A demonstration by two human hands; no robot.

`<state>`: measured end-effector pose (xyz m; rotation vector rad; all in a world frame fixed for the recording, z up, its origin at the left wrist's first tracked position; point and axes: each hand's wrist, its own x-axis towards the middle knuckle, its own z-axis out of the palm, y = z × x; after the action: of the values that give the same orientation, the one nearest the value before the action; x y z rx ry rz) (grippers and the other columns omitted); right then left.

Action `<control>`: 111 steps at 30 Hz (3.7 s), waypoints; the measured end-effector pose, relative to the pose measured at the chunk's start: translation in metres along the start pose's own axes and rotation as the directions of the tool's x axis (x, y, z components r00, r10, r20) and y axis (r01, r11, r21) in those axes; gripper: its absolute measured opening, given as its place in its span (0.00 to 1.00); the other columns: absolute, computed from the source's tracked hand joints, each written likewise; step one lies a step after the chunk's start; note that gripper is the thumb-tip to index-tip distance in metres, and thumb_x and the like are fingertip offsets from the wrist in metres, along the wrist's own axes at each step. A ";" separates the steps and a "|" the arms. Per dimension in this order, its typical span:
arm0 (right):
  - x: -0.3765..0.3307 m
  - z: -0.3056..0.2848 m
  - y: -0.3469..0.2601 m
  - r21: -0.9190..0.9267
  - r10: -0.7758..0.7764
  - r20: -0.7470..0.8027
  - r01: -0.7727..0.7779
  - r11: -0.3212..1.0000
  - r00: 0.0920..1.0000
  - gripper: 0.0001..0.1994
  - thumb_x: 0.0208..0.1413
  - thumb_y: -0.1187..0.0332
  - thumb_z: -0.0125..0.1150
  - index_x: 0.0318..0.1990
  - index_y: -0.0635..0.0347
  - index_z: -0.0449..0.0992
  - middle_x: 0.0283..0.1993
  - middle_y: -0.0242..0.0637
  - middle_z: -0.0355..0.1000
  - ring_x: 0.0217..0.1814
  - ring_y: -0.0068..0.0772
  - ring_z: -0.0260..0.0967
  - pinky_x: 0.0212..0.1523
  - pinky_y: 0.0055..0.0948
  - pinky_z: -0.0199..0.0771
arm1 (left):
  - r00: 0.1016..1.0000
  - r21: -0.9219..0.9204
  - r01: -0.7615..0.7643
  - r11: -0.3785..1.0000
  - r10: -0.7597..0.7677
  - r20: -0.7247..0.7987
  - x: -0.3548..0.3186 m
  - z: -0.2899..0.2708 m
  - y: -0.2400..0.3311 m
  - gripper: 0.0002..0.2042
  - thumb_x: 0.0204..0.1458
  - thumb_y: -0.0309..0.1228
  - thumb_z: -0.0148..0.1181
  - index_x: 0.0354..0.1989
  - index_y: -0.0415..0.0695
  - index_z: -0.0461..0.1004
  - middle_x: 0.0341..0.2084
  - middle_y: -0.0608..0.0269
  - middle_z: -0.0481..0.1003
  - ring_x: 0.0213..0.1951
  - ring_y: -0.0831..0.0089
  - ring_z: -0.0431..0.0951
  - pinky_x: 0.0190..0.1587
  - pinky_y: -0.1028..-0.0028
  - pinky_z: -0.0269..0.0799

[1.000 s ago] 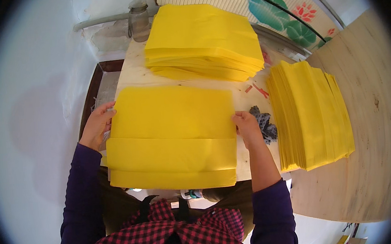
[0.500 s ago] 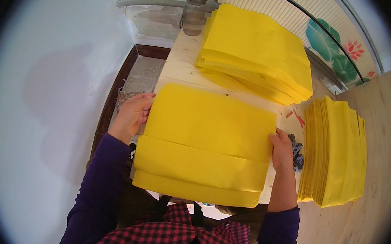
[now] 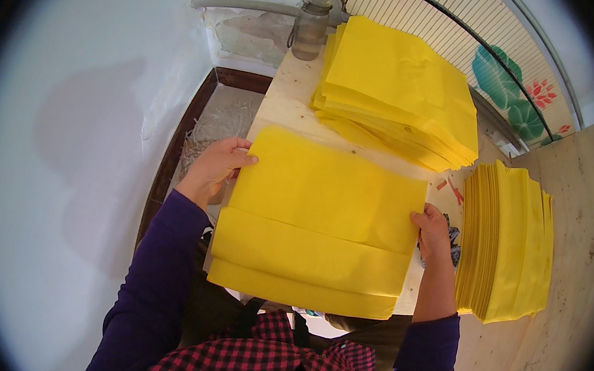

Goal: The person folds yellow fabric sheets by hand on a table, repeatedly folding each sheet in half and then again, then stacking the folded pieces. The person works one sheet at a time, smoothing creases and aligning edges before adding each folded sheet to a growing stack.

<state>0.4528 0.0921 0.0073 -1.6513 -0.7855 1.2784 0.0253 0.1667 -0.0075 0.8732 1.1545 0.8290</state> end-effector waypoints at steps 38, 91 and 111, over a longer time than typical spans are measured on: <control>-0.007 -0.024 0.015 -0.321 -0.253 -0.102 0.209 0.924 0.962 0.05 0.51 0.77 0.64 0.36 0.62 0.77 0.28 0.30 0.75 0.20 0.16 0.63 0.21 0.20 0.61 | 0.992 0.365 -0.122 0.923 0.118 0.033 -0.013 -0.001 0.007 0.02 0.49 0.20 0.58 0.31 0.37 0.75 0.22 0.64 0.76 0.23 0.78 0.77 0.26 0.79 0.71; -0.040 -0.036 0.064 -0.176 -0.491 0.093 0.499 0.848 0.866 0.08 0.54 0.86 0.51 0.29 0.65 0.75 0.49 0.39 0.75 0.49 0.28 0.71 0.50 0.25 0.71 | 0.527 0.611 -0.754 0.241 0.777 0.345 -0.027 -0.017 -0.049 0.09 0.38 0.13 0.57 0.25 0.41 0.76 0.34 0.60 0.81 0.34 0.61 0.77 0.38 0.68 0.72; -0.043 -0.034 0.053 -0.057 -0.341 0.022 0.342 0.938 0.940 0.10 0.52 0.85 0.47 0.30 0.62 0.76 0.43 0.35 0.77 0.47 0.25 0.71 0.54 0.23 0.65 | 0.582 0.593 -0.746 0.303 0.730 0.359 -0.025 -0.021 -0.041 0.06 0.39 0.15 0.53 0.23 0.40 0.75 0.35 0.61 0.81 0.36 0.59 0.76 0.43 0.68 0.71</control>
<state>0.4723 0.0241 -0.0211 -1.4740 -1.0753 1.0270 0.0039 0.1298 -0.0378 2.2011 1.0067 1.1214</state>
